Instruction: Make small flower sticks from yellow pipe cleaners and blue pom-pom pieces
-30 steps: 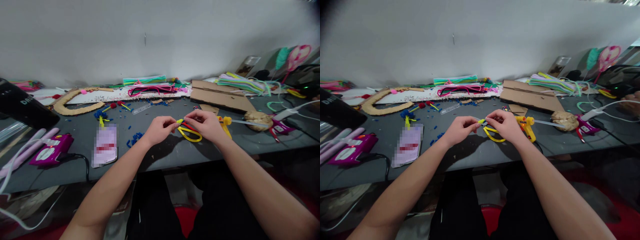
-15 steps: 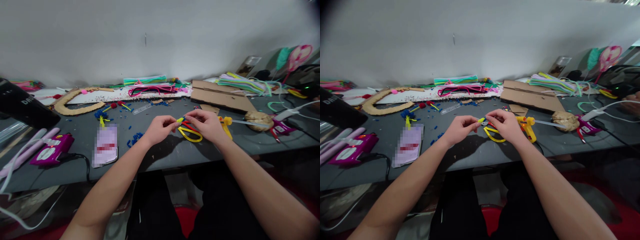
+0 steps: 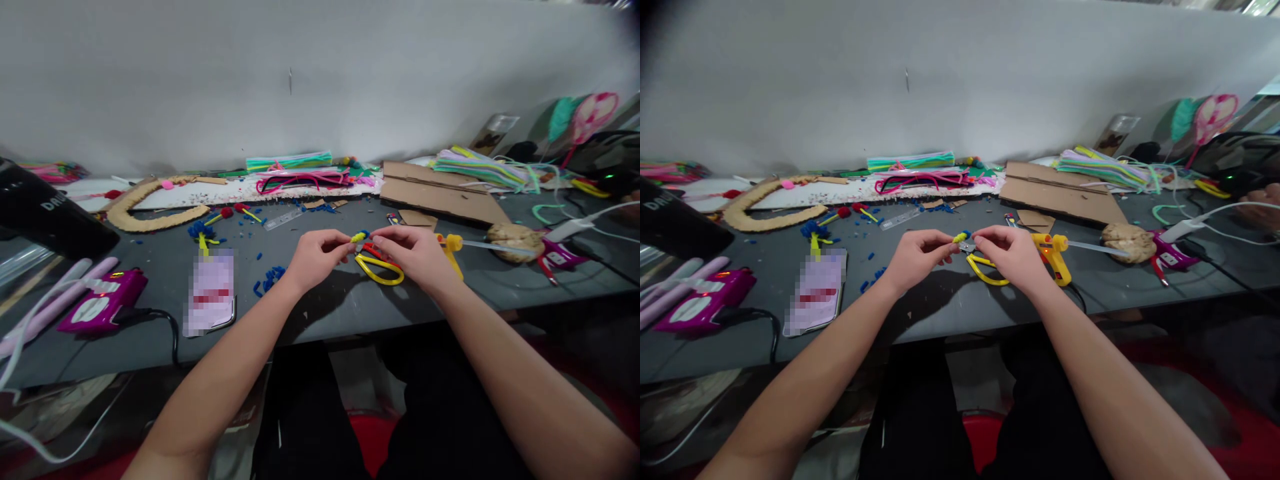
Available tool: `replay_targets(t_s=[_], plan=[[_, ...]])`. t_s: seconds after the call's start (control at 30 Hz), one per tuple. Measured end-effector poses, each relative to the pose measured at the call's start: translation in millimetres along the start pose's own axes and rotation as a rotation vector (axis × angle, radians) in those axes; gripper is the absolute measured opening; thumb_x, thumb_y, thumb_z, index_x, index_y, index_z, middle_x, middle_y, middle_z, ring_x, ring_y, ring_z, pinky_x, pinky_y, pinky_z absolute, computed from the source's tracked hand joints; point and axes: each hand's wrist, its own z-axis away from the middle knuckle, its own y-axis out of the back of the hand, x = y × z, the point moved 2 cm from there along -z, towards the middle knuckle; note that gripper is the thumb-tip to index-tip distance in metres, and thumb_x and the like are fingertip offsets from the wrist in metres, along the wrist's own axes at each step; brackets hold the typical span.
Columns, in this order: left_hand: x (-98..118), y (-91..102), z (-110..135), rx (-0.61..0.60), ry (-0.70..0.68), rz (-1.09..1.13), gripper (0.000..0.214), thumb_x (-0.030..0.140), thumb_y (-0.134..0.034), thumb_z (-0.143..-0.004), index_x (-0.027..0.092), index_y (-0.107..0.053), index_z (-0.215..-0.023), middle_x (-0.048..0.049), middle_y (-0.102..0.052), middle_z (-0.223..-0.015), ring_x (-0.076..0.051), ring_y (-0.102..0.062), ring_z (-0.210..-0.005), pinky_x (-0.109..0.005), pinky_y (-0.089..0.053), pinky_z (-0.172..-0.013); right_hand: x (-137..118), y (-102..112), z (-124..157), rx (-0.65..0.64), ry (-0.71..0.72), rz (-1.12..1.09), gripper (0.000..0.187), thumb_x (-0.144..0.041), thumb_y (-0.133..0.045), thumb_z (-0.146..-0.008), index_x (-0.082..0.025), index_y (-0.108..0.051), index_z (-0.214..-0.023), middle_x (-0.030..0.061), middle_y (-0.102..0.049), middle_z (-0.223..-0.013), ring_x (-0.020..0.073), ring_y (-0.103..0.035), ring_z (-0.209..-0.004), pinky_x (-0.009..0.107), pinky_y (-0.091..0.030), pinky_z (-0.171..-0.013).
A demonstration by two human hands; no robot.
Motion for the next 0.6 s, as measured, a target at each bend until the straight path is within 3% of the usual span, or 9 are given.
replay_targets(t_s=[0.17,0.6], plan=[[3,1.3,-1,0.013,-0.017,0.012,0.025,0.037,-0.072,-0.08,0.014,-0.075,-0.089,-0.0052,-0.072,-0.073,-0.011,-0.06,-0.062,-0.022,-0.048,-0.057,-5,0,5,-0.005,0.077,-0.006,0.025,-0.035,-0.074,-0.078,-0.02,-0.075,-0.098,0.0064,-0.076,-0.09,0.0208,-0.07,-0.082,0.032,-0.058,-0.074],[9,0.7,1,-0.134,-0.089,0.222,0.03,0.044,-0.062,-0.088,0.014,-0.067,-0.088,-0.0028,-0.065,-0.072,-0.006,-0.046,-0.053,-0.02,-0.037,-0.049,-19,1,19,-0.026,0.231,0.034,0.028,-0.041,-0.071,-0.082,-0.025,-0.073,-0.105,0.0066,-0.071,-0.101,0.0227,-0.068,-0.089,0.037,-0.058,-0.08]])
